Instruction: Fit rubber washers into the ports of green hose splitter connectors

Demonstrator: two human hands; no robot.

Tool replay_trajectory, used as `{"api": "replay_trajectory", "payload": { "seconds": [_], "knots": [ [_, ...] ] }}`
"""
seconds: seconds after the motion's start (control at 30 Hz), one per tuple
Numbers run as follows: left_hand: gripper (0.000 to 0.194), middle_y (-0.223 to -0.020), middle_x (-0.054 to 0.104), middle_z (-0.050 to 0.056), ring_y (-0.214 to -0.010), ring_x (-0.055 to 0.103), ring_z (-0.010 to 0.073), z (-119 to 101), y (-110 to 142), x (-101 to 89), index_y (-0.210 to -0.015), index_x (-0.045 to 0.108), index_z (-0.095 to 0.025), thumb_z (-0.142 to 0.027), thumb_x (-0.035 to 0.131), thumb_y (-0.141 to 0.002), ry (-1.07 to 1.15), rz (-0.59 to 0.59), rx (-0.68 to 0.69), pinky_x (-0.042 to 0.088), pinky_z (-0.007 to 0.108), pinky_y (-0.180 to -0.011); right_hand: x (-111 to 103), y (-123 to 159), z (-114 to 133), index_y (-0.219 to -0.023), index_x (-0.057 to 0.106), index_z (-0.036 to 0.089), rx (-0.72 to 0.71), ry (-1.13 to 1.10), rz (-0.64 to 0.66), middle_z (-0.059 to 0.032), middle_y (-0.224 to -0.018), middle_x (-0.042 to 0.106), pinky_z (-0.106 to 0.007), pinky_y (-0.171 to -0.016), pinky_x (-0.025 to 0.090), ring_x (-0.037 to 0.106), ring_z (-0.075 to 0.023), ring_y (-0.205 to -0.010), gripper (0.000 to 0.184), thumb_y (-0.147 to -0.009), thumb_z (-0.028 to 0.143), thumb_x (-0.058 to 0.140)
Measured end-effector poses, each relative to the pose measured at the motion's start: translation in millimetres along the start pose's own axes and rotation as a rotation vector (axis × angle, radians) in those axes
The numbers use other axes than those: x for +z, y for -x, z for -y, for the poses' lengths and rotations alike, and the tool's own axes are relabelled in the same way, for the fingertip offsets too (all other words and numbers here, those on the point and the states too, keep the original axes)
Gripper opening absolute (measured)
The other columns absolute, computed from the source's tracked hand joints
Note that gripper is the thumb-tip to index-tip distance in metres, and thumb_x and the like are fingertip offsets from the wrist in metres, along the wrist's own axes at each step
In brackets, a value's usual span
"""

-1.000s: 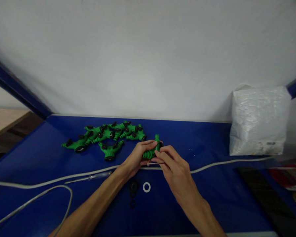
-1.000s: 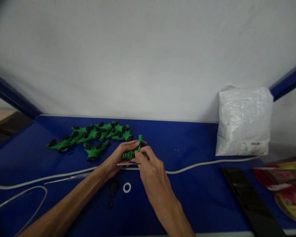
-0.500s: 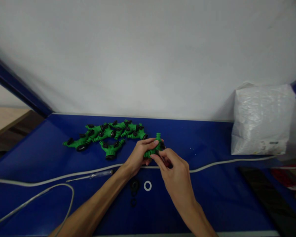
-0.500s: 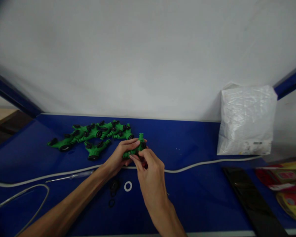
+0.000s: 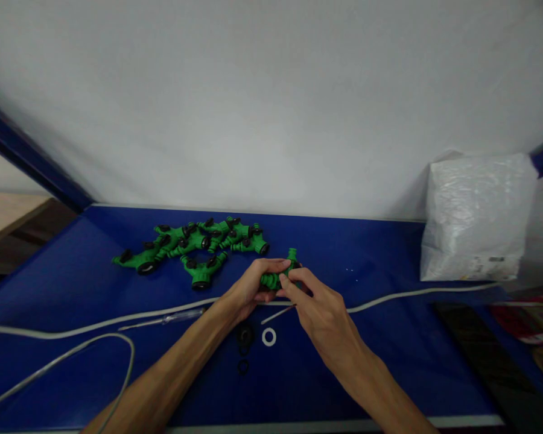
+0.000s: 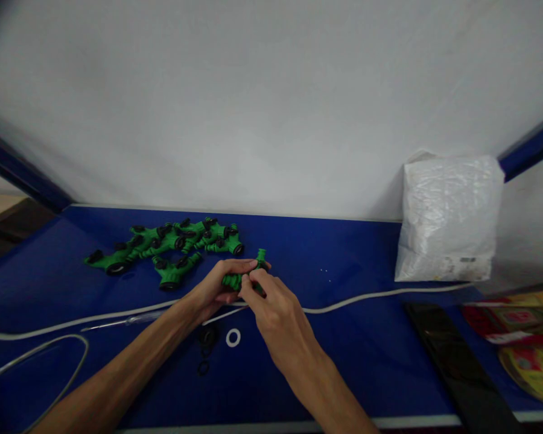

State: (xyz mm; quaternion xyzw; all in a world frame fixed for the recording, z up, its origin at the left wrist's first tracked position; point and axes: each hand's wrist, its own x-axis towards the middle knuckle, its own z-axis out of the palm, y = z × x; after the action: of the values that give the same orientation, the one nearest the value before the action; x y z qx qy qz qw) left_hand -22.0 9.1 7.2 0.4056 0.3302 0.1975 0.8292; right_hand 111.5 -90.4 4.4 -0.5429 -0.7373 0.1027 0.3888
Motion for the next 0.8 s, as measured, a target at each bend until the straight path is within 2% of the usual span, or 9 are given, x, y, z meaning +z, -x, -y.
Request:
{"api": "replay_trajectory", "payload": {
  "seconds": [0.13, 0.3, 0.47, 0.57, 0.8],
  "knots": [
    [0.028, -0.056, 0.051, -0.003, -0.039, 0.033, 0.0036, 1.5, 1.4, 0.8, -0.090, 0.071, -0.012, -0.038, 0.066, -0.080, 0.065, -0.027, 0.013, 0.013, 0.018, -0.035, 0.1, -5.9, 3.7, -0.114, 0.072, 0.023, 0.001, -0.019, -0.031, -0.0073, -0.102, 0.068, -0.031, -0.077, 0.064, 0.072, -0.0170, -0.084, 0.034, -0.101, 0.012, 0.043],
    [0.032, -0.074, 0.061, 0.002, -0.051, 0.048, 0.0048, 5.3, 2.7, 1.6, -0.098, 0.074, -0.012, -0.036, 0.070, -0.078, 0.089, -0.095, 0.041, 0.027, 0.015, -0.040, 7.3, -10.0, 8.8, -0.104, 0.072, 0.022, 0.036, -0.120, -0.144, -0.0039, -0.095, 0.065, -0.025, -0.078, 0.063, 0.071, -0.0147, -0.084, 0.027, -0.100, 0.011, 0.048],
    [0.032, -0.064, 0.055, -0.002, -0.044, 0.041, 0.0038, 0.1, 4.5, 6.0, -0.101, 0.076, -0.013, -0.037, 0.069, -0.081, 0.057, -0.094, 0.064, 0.021, 0.015, -0.035, 13.3, -8.5, 16.2, -0.095, 0.071, 0.022, 0.151, -0.214, -0.303, -0.0015, -0.092, 0.064, -0.023, -0.072, 0.063, 0.069, -0.0130, -0.077, 0.016, -0.094, 0.011, 0.060],
    [0.034, -0.065, 0.057, -0.002, -0.042, 0.040, 0.0031, -3.6, 4.8, 8.3, -0.104, 0.076, -0.014, -0.038, 0.071, -0.081, 0.058, -0.077, 0.089, 0.021, 0.015, -0.035, 15.6, -9.1, 20.9, -0.095, 0.072, 0.021, 0.193, -0.192, -0.368, -0.0029, -0.094, 0.064, -0.023, -0.072, 0.062, 0.069, -0.0134, -0.078, 0.015, -0.092, 0.009, 0.064],
    [0.041, -0.098, 0.071, 0.007, -0.055, 0.052, 0.0050, -4.6, 1.2, 4.0, -0.112, 0.075, -0.018, -0.041, 0.075, -0.078, 0.110, -0.008, 0.096, 0.037, 0.015, -0.045, 14.9, -16.2, 28.1, -0.093, 0.076, 0.019, 0.243, -0.094, -0.465, -0.0039, -0.096, 0.064, -0.023, -0.065, 0.059, 0.068, -0.0145, -0.078, 0.012, -0.085, 0.011, 0.074]
  ]
}}
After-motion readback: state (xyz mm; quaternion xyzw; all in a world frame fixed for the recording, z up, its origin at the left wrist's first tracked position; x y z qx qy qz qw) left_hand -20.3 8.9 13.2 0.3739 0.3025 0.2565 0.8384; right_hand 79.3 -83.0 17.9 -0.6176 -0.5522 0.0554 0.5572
